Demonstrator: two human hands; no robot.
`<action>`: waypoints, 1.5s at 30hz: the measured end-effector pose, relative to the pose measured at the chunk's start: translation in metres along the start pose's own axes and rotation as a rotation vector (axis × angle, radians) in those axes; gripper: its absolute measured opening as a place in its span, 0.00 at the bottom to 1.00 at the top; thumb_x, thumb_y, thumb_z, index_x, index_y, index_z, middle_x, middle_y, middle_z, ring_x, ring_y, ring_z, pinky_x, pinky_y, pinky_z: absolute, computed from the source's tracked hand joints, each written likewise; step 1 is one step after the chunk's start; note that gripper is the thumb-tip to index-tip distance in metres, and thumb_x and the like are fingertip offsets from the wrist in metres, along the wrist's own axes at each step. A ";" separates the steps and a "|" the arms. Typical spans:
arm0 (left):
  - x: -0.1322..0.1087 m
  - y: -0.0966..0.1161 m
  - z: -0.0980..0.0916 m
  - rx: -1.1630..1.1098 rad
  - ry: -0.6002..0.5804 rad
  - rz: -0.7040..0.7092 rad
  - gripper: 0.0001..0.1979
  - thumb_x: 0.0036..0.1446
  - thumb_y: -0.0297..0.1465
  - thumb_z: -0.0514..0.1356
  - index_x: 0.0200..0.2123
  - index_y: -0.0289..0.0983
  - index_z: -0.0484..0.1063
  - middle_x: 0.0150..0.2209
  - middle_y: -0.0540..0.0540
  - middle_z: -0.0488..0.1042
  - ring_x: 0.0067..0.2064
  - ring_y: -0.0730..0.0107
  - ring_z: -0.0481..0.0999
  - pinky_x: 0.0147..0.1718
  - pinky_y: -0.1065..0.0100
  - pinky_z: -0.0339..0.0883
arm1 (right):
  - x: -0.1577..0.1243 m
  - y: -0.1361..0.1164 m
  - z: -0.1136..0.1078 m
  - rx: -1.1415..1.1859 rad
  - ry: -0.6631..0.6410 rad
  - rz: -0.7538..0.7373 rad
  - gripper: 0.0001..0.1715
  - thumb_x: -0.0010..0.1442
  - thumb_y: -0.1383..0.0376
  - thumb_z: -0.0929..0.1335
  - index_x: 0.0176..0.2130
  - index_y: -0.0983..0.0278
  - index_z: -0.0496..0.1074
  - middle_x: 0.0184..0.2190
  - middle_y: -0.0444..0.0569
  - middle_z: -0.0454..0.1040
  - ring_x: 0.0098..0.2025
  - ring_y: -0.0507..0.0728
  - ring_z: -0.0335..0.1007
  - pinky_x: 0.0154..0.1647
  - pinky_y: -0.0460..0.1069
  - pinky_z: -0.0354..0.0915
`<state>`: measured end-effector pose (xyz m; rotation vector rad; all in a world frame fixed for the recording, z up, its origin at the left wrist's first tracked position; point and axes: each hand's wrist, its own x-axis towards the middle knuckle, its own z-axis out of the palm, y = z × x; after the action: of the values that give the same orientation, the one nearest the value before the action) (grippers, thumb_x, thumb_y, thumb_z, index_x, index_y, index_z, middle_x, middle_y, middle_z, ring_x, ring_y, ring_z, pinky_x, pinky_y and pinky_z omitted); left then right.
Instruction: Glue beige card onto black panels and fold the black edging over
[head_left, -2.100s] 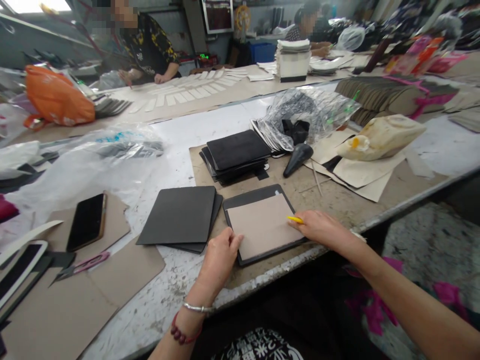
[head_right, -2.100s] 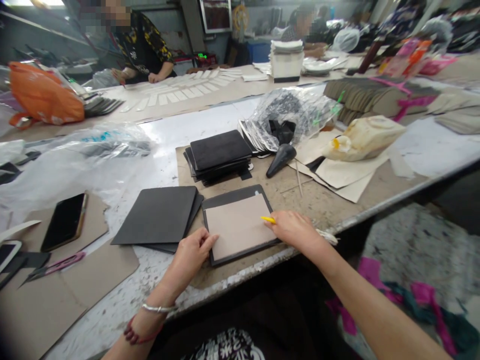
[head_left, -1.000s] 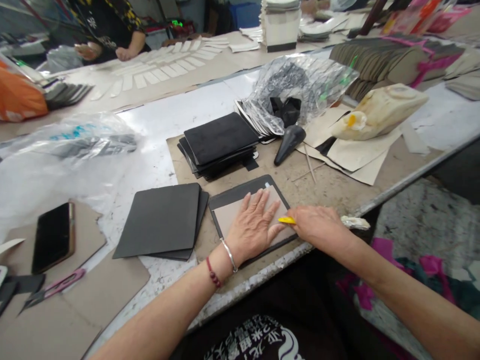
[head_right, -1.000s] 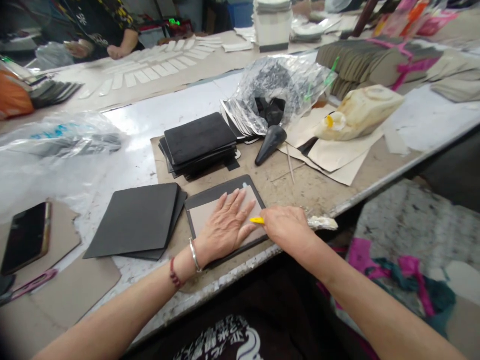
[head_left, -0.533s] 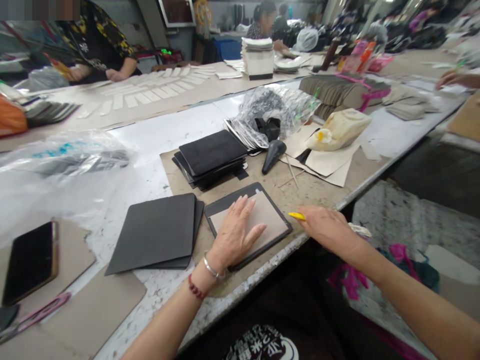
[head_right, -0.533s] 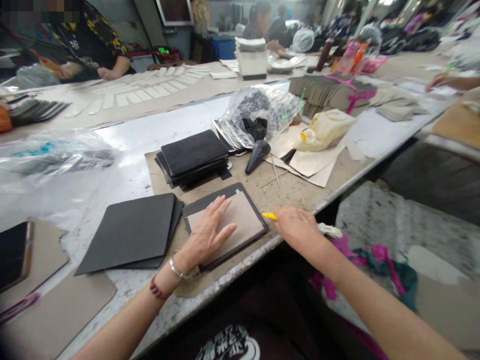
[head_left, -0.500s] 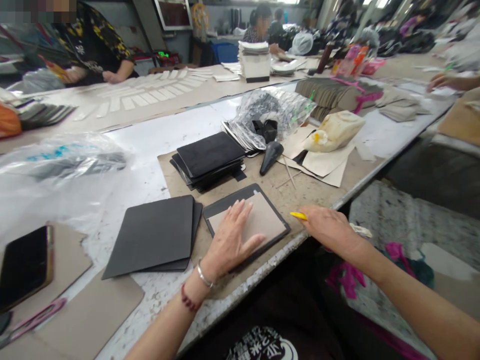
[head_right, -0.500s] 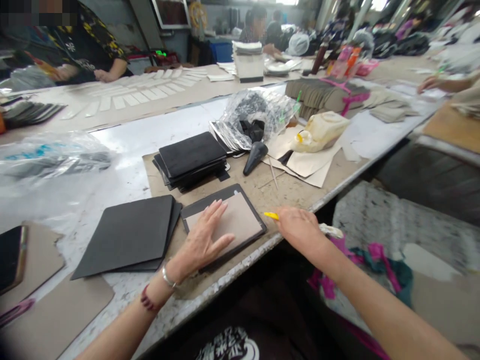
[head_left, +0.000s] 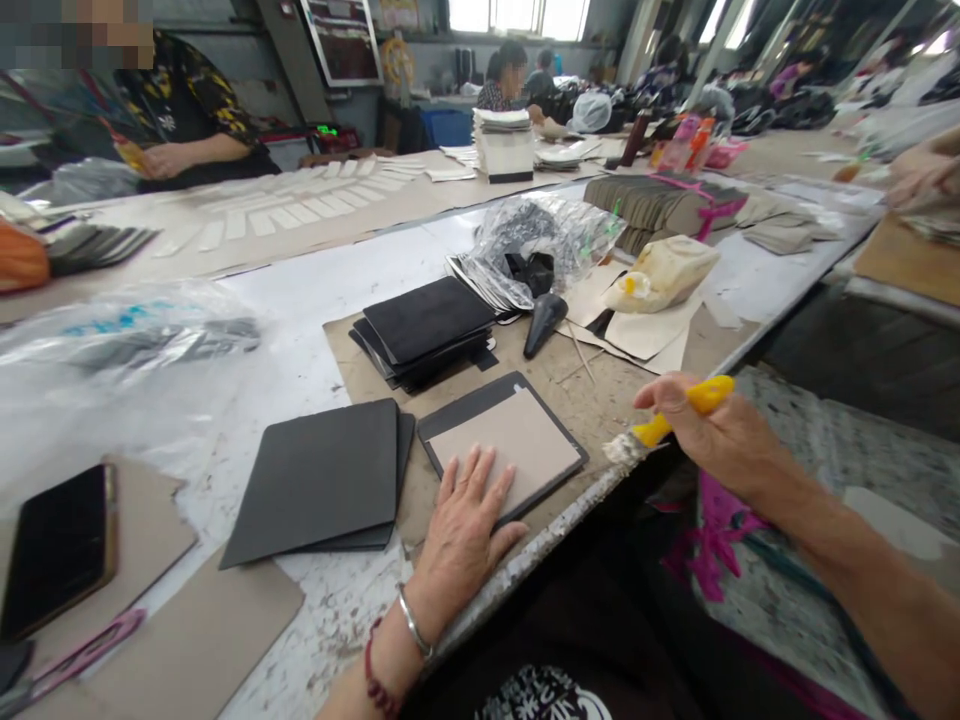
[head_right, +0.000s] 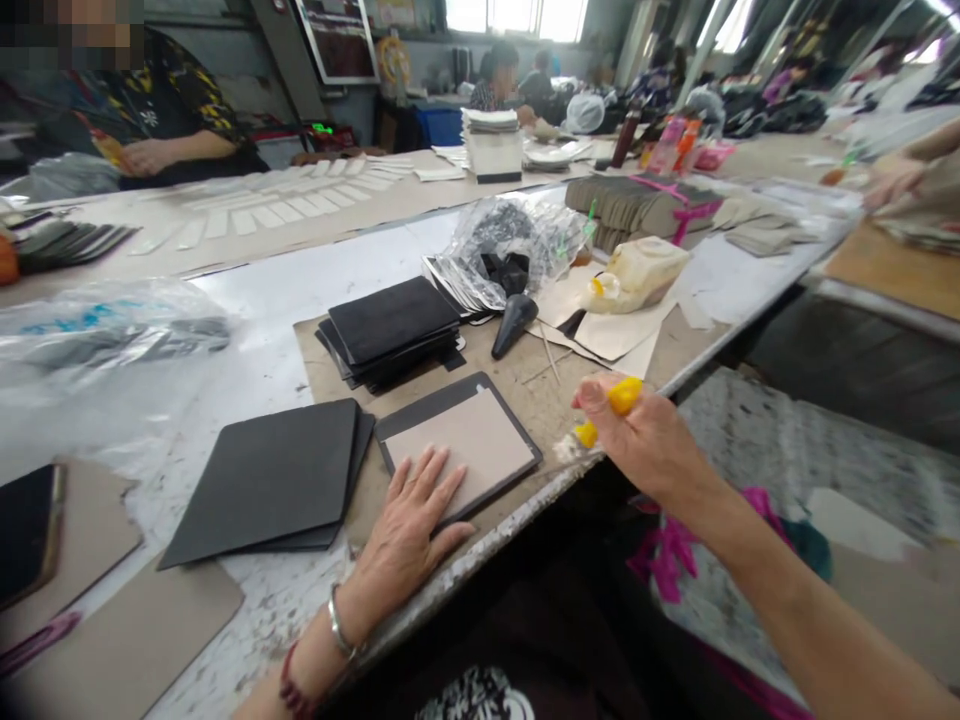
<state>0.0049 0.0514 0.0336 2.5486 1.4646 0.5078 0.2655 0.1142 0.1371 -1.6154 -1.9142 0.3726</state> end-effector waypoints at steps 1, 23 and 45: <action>-0.003 0.000 0.001 -0.026 0.032 -0.013 0.32 0.57 0.44 0.56 0.60 0.35 0.55 0.62 0.31 0.54 0.64 0.48 0.47 0.59 0.42 0.50 | -0.002 -0.008 0.000 0.104 0.007 0.044 0.31 0.60 0.43 0.55 0.29 0.63 0.70 0.22 0.47 0.69 0.23 0.52 0.63 0.23 0.47 0.60; -0.040 -0.012 0.000 -0.357 0.248 -0.146 0.17 0.56 0.31 0.59 0.48 0.35 0.61 0.58 0.33 0.61 0.63 0.54 0.54 0.58 0.45 0.57 | -0.034 -0.043 0.068 0.484 -0.083 0.363 0.18 0.51 0.51 0.68 0.26 0.64 0.67 0.15 0.41 0.67 0.16 0.49 0.63 0.18 0.43 0.62; -0.040 -0.013 0.004 -0.313 0.272 -0.141 0.15 0.57 0.31 0.58 0.47 0.36 0.62 0.58 0.35 0.62 0.62 0.53 0.56 0.56 0.46 0.60 | -0.051 -0.040 0.049 0.055 -0.118 -0.314 0.06 0.62 0.67 0.61 0.33 0.61 0.66 0.31 0.48 0.68 0.36 0.54 0.67 0.40 0.48 0.63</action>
<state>-0.0226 0.0235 0.0174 2.1820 1.4946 1.0057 0.2080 0.0646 0.1081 -1.2545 -2.1843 0.3915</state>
